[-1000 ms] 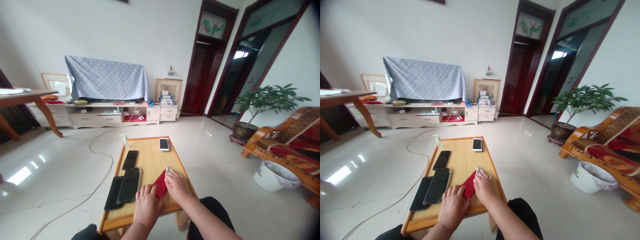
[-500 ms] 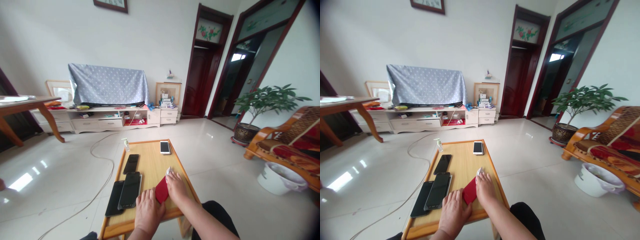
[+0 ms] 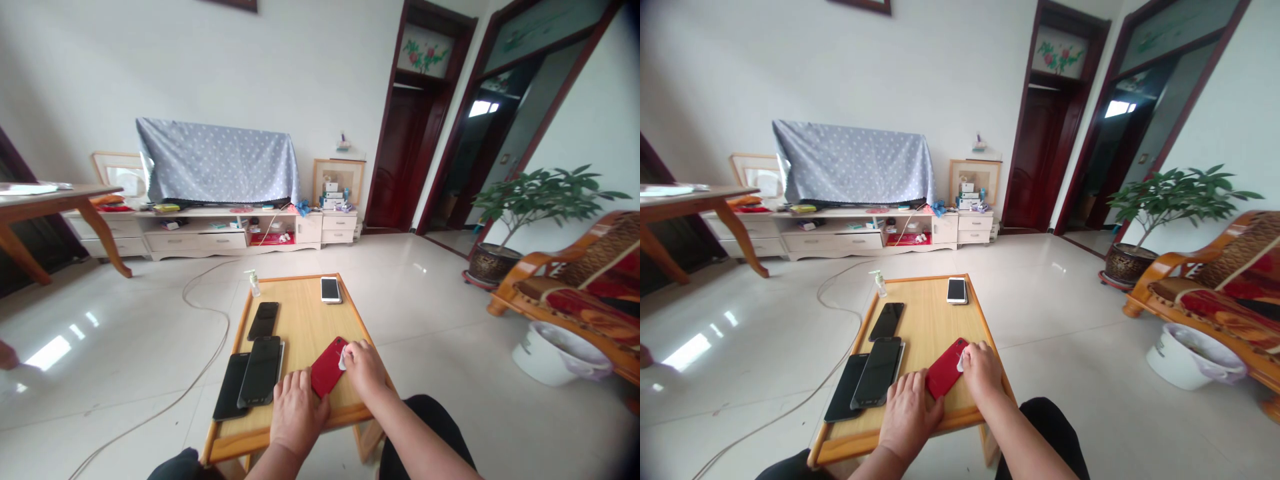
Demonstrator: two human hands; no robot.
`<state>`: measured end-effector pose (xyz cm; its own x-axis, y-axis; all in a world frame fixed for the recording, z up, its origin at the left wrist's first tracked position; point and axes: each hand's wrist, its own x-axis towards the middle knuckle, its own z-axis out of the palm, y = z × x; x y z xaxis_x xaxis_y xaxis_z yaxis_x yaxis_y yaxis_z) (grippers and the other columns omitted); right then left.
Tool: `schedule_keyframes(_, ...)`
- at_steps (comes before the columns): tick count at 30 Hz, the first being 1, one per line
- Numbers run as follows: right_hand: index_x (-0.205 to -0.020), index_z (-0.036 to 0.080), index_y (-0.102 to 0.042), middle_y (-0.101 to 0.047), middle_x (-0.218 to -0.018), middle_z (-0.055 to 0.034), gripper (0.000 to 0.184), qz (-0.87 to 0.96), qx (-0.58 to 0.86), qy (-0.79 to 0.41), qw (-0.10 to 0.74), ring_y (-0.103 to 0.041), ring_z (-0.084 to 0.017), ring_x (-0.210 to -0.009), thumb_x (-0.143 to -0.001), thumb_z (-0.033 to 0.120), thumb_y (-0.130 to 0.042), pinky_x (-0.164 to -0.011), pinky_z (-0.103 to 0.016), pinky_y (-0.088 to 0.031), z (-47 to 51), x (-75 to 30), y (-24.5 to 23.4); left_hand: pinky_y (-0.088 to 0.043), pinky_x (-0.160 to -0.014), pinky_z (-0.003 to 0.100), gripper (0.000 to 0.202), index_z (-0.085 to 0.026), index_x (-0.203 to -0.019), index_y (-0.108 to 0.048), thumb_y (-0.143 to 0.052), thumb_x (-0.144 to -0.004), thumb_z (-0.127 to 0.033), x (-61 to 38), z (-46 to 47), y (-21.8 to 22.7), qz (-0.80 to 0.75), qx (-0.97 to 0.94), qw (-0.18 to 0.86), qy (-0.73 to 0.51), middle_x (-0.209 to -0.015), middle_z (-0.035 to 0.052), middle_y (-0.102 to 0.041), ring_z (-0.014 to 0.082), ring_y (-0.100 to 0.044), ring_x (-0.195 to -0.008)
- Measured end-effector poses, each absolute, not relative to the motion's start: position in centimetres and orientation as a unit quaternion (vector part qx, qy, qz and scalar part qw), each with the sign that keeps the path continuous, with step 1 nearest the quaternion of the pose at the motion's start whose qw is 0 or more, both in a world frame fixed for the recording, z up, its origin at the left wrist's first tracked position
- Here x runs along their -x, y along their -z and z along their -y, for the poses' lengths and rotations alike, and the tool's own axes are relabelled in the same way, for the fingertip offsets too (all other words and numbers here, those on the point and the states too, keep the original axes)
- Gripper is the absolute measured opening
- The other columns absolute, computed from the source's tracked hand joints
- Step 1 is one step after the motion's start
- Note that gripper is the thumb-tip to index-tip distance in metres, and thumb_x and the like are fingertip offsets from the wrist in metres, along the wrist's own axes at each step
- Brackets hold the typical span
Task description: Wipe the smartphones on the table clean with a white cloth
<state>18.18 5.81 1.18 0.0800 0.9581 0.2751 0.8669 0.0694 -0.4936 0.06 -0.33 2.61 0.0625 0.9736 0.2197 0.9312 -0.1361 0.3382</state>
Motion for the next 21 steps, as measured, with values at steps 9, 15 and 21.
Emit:
schedule_keyframes(9,-0.084,0.024,-0.068,-0.062,-0.093,-0.0039,0.025,0.751,0.611,-0.073,0.239,-0.058,-0.018,-0.09,-0.098,0.022,-0.048,-0.08,-0.027,-0.042,-5.5,-17.1,-0.5,-0.034,-0.099,0.038,0.042,-0.021,-0.122,-0.059,-0.059,-0.085,-0.042,0.3,-0.1,-1.8,-0.647,-0.733,0.059,-0.2,-0.114,0.0087,-0.066,0.0269,-0.055,-0.112)
schedule_keyframes(15,-0.087,0.022,-0.064,-0.062,-0.094,-0.0059,0.02,0.703,0.668,-0.049,0.239,-0.059,-0.019,-0.088,-0.097,0.018,-0.047,-0.076,-0.028,-0.041,-6.8,-19.1,-0.9,-0.034,-0.101,0.038,0.043,-0.02,-0.121,-0.06,-0.062,-0.082,-0.039,0.0,0.0,-2.6,-0.654,-0.727,0.064,-0.199,-0.114,0.0085,-0.066,0.0271,-0.054,-0.114)
schedule_keyframes(21,-0.087,0.025,-0.061,-0.062,-0.091,-0.0023,0.015,0.764,0.589,-0.083,0.249,-0.06,-0.017,-0.082,-0.095,0.019,-0.049,-0.072,-0.027,-0.04,-2.2,-16.1,1.0,-0.034,-0.1,0.039,0.037,-0.022,-0.119,-0.062,-0.056,-0.087,-0.041,0.0,0.1,-3.0,-0.66,-0.726,0.072,-0.181,-0.114,0.0089,-0.066,0.0271,-0.054,-0.113)
